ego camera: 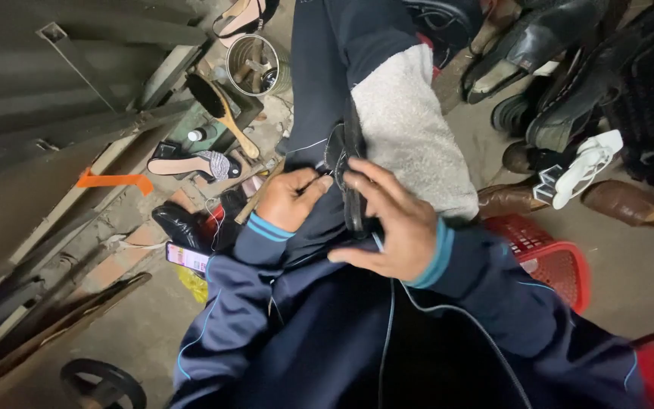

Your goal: The person sews a black shoe resting on their lap using a needle and white thread. They repeatedly push the needle through the shoe's upper and pull the thread tight. At one point, they briefly pick up a smartphone from the floor to check the screen before resuming sewing.

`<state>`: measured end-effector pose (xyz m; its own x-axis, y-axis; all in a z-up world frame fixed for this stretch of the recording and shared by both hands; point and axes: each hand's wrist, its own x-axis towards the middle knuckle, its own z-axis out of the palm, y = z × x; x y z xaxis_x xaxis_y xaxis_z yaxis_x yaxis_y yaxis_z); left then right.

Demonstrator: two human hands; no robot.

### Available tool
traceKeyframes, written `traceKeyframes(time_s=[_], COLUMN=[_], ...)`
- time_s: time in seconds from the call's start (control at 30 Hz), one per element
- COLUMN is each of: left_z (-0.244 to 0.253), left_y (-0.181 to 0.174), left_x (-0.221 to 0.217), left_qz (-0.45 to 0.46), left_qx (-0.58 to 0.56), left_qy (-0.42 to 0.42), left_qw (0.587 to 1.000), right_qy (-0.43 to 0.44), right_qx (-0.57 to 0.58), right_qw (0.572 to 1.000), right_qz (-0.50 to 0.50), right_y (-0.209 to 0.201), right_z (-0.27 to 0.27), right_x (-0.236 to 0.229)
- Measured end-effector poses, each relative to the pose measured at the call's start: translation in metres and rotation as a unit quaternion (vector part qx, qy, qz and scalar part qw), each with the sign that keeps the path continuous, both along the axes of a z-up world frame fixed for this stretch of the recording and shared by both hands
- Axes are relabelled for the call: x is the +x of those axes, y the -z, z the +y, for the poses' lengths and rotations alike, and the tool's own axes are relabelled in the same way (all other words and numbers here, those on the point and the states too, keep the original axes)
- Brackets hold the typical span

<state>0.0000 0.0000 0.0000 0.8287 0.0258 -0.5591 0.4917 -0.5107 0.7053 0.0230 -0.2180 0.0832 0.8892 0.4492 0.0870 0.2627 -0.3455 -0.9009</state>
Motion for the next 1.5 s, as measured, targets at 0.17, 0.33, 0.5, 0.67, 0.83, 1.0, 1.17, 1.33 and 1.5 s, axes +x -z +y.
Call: traceKeyframes(time_s=[0.17, 0.33, 0.5, 0.67, 0.83, 1.0, 1.17, 1.33, 1.5], left_z=[-0.01, -0.046, -0.064, -0.079, -0.081, -0.071, -0.084, -0.054, 0.056], left_y=[-0.026, -0.027, -0.01, -0.001, -0.006, -0.001, 0.011, 0.007, -0.052], left_x=[0.003, 0.033, 0.041, 0.051, 0.052, 0.048, 0.055, 0.038, -0.026], left_qz=[-0.031, -0.2, -0.23, -0.251, -0.23, -0.242, -0.239, -0.124, -0.091], left_qx=[-0.037, 0.042, 0.238, 0.234, 0.257, 0.317, 0.237, 0.039, -0.104], left_qy=[-0.049, -0.031, 0.033, 0.036, 0.019, 0.059, 0.039, -0.046, 0.05], left_qw=[0.998, 0.978, 0.943, 0.939, 0.938, 0.915, 0.941, 0.99, 0.989], right_qy=[0.058, 0.064, 0.084, 0.09, 0.087, 0.092, 0.094, 0.099, 0.057], right_qx=[-0.19, -0.251, -0.221, -0.17, -0.152, -0.14, -0.162, -0.145, -0.174], right_qw=[0.965, 0.962, 0.97, 0.979, 0.981, 0.983, 0.981, 0.982, 0.981], right_qz=[-0.17, -0.084, 0.054, 0.064, 0.083, 0.074, 0.058, 0.067, 0.06], right_y=[0.025, 0.041, 0.064, 0.06, 0.047, 0.05, 0.053, 0.046, 0.049], right_z=[-0.017, -0.068, -0.088, -0.082, -0.082, -0.082, -0.08, -0.077, -0.069], right_x=[0.007, 0.024, 0.024, 0.029, 0.037, 0.036, 0.031, 0.028, 0.019])
